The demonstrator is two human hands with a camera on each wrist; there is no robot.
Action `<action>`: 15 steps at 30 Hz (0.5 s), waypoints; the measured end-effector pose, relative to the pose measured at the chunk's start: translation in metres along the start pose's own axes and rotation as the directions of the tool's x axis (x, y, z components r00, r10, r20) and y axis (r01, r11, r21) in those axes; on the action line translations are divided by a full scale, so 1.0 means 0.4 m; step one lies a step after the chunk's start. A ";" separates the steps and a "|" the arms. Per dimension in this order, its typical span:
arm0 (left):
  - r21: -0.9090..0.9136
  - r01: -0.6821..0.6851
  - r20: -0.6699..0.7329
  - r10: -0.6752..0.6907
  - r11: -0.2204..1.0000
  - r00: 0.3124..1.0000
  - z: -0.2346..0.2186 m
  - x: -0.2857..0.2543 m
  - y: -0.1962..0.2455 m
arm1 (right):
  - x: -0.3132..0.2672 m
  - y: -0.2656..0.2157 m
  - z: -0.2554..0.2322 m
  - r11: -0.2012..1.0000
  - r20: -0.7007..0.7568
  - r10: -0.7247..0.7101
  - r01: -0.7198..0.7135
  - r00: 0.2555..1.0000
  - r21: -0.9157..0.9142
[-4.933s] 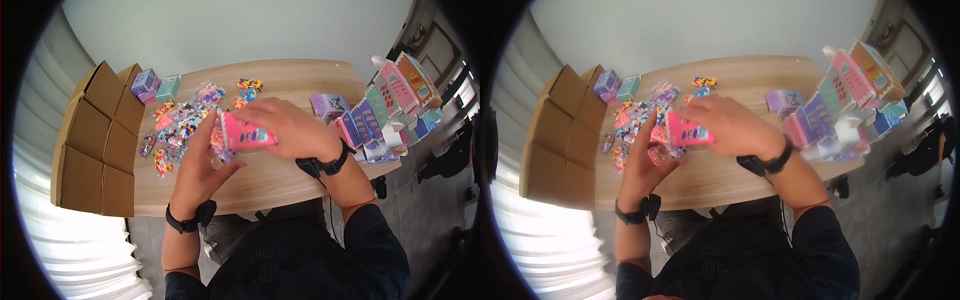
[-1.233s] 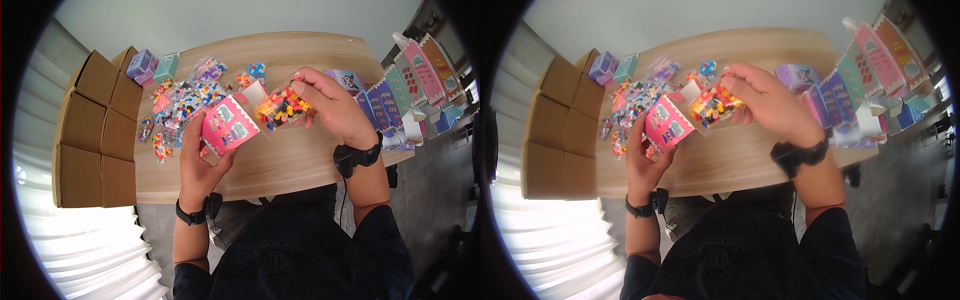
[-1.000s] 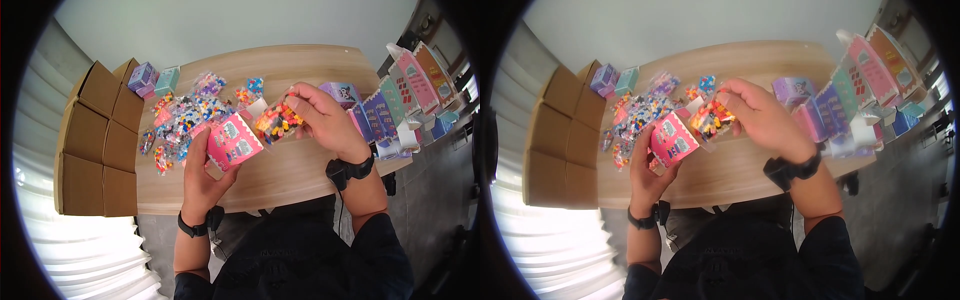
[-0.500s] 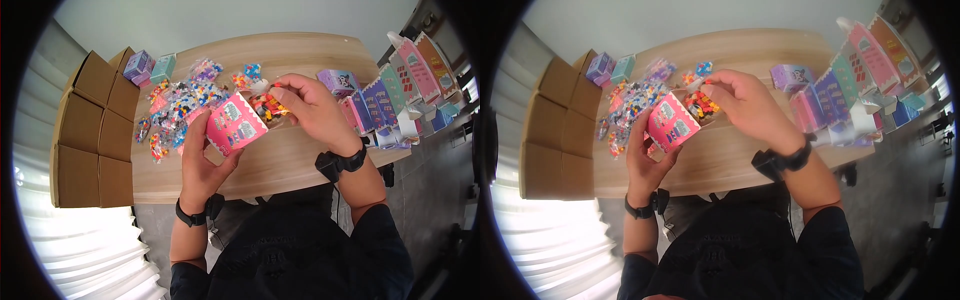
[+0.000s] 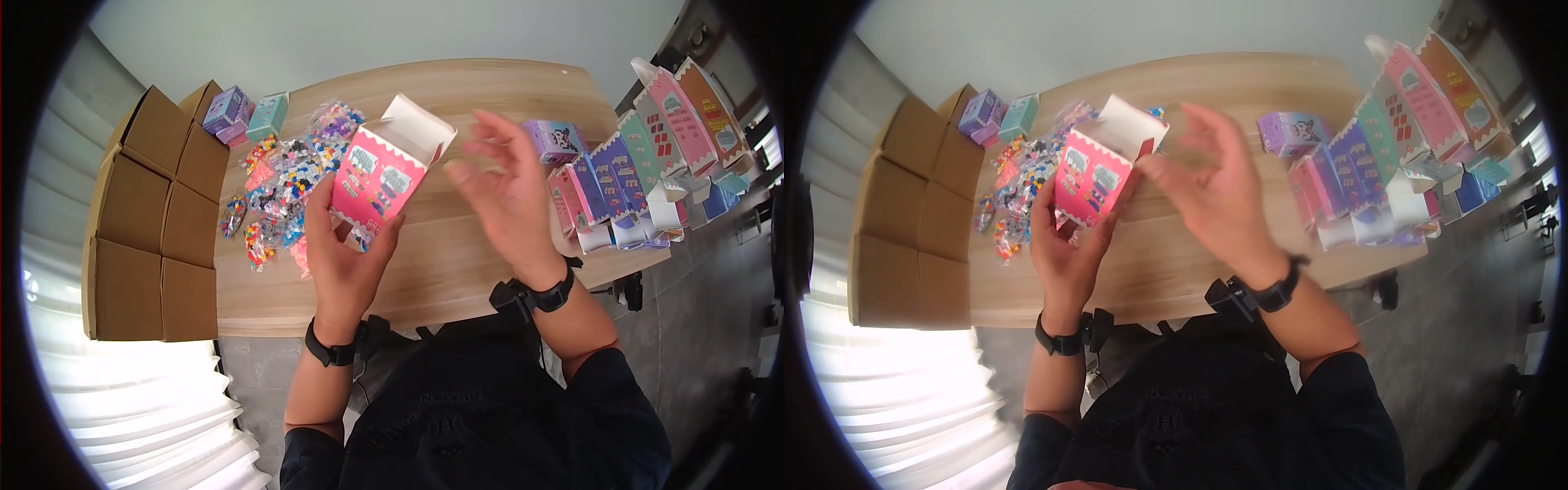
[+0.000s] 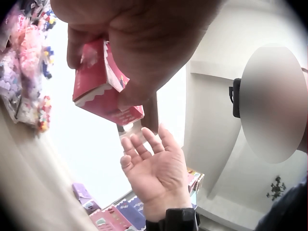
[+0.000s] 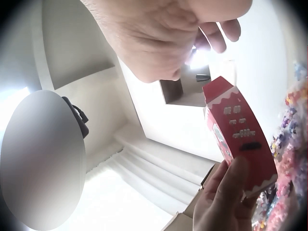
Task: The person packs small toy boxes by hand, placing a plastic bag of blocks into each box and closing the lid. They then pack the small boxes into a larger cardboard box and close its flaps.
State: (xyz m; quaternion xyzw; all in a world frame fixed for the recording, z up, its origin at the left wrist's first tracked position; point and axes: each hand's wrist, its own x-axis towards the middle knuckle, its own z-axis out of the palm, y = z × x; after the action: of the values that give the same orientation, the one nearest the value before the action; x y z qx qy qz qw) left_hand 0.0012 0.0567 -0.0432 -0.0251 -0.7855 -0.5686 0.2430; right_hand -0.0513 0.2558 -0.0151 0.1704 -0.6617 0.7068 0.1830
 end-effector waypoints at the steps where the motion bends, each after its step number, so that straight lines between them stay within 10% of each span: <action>1: -0.028 0.005 0.007 -0.004 1.000 1.000 0.011 0.008 0.005 | -0.006 0.001 0.021 0.994 0.051 0.070 -0.074 0.996 0.086; 8: -0.230 0.114 0.195 -0.069 0.967 0.978 0.057 0.070 0.022 | 0.068 0.050 0.018 0.932 0.021 0.146 -0.145 0.989 0.333; 15: -0.402 0.338 0.458 -0.133 0.851 0.879 0.061 0.174 0.030 | 0.133 0.050 -0.049 0.914 0.339 0.312 -0.378 0.887 0.147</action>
State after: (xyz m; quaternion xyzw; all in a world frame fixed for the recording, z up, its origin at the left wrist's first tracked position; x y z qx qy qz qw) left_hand -0.0650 0.0666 -0.0098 -0.1043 -0.6540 -0.7491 -0.0153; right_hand -0.1077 0.2760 -0.0082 0.1760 -0.6237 0.7583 -0.0710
